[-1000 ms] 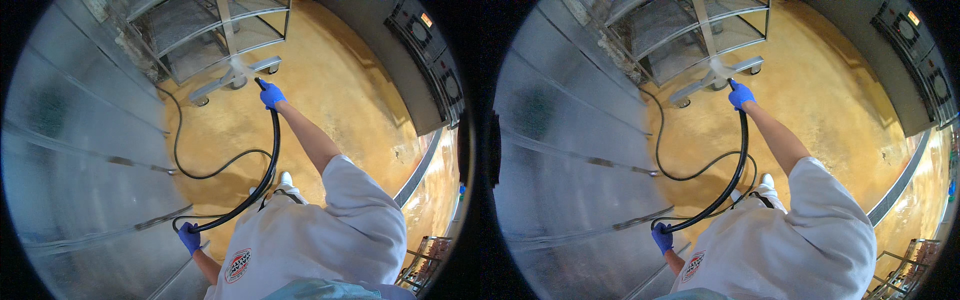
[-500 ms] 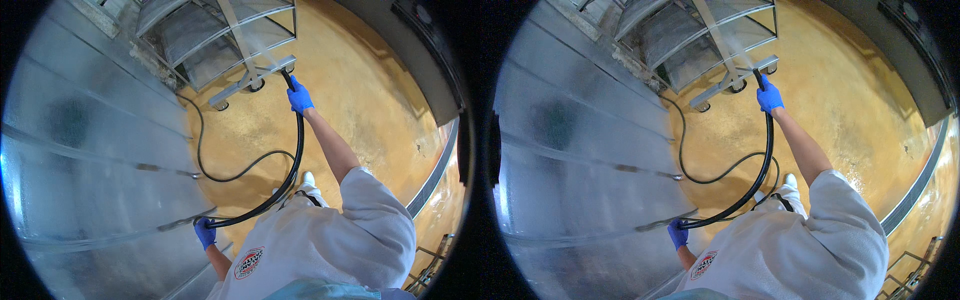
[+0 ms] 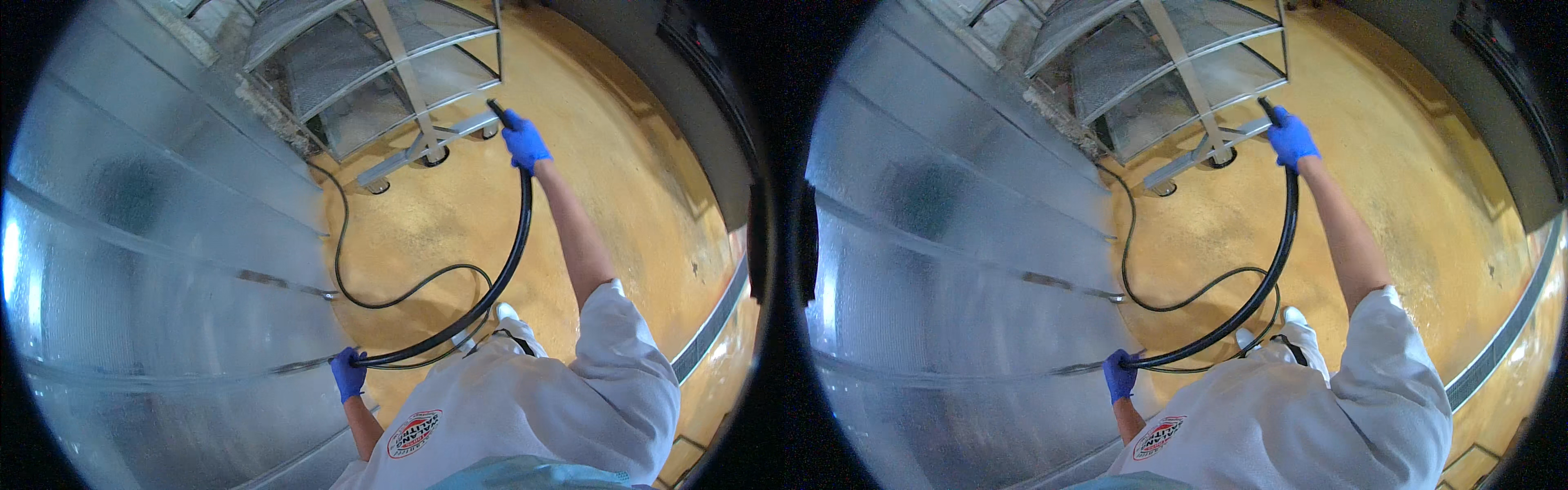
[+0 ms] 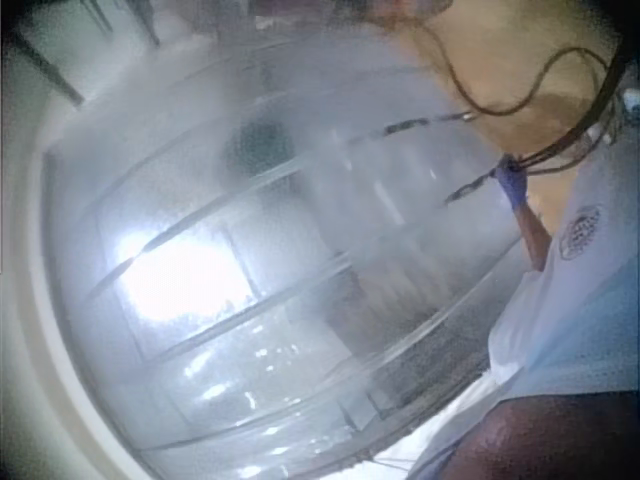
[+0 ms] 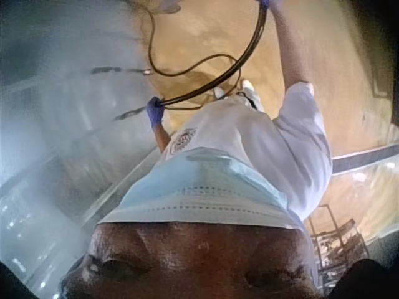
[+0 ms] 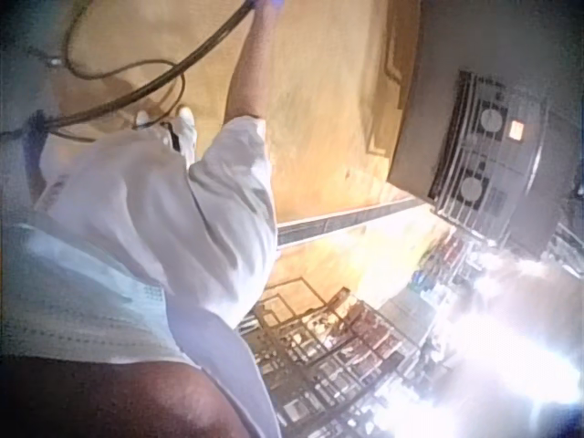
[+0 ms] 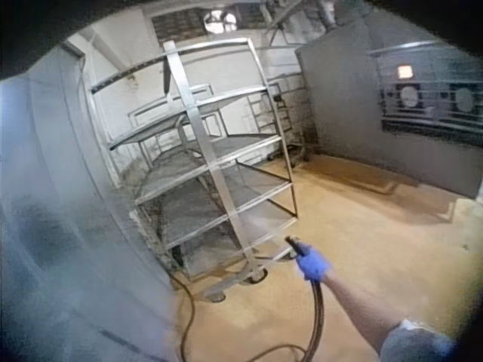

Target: The person uses a high-pressure water hose to clean a yellow industrial floor. They systematically spray the floor surface and the base of metal shelving units, moving the nozzle back and forth to remove dirt and debris.

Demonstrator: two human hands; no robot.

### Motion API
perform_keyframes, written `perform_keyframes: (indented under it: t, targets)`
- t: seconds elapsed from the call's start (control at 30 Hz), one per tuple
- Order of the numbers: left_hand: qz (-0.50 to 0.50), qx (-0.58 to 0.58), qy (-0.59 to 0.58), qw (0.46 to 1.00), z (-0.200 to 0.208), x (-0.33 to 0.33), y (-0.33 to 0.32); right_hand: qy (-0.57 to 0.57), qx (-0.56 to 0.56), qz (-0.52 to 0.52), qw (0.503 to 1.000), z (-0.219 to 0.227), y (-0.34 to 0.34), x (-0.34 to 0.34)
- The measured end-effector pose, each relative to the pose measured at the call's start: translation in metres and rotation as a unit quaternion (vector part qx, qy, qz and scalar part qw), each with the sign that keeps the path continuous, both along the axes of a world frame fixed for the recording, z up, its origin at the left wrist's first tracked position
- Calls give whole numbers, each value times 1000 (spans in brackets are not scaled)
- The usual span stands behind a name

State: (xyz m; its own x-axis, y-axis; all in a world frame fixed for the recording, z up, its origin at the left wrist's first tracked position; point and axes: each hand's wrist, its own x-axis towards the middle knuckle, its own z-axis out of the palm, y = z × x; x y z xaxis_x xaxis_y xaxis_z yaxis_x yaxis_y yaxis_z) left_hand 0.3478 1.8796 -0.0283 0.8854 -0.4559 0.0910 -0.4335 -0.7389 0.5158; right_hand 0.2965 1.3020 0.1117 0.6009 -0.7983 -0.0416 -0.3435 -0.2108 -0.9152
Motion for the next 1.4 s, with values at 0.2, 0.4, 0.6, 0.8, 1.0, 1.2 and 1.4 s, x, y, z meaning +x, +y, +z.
perform_keyframes:
  t: [0.2, 0.4, 0.6, 0.8, 1.0, 1.2, 1.4]
  targets:
    - [15, -17, -1, 1000, 16, -17, -74, -15, -119, 29, 992, 74, -46, 22]
    - [11, -50, -28, 998, 14, -32, -100, 14, -94, 185, 978, 94, -48, 66]
    - [78, -74, 18, 994, 9, -33, -102, 249, 17, 303, 920, -57, -84, 111]
    - [165, -1, 31, 986, 16, -24, -40, 159, 177, 179, 955, -182, -28, 115]
    - [216, 50, 21, 975, 19, 36, 10, 182, 255, 131, 940, -227, 29, 162]
    - [241, 41, 45, 969, 7, 99, 120, 146, 353, 87, 920, -260, 147, 198]
    - [257, -39, 57, 964, -23, 175, 194, 35, 381, -50, 923, -283, 211, 232]
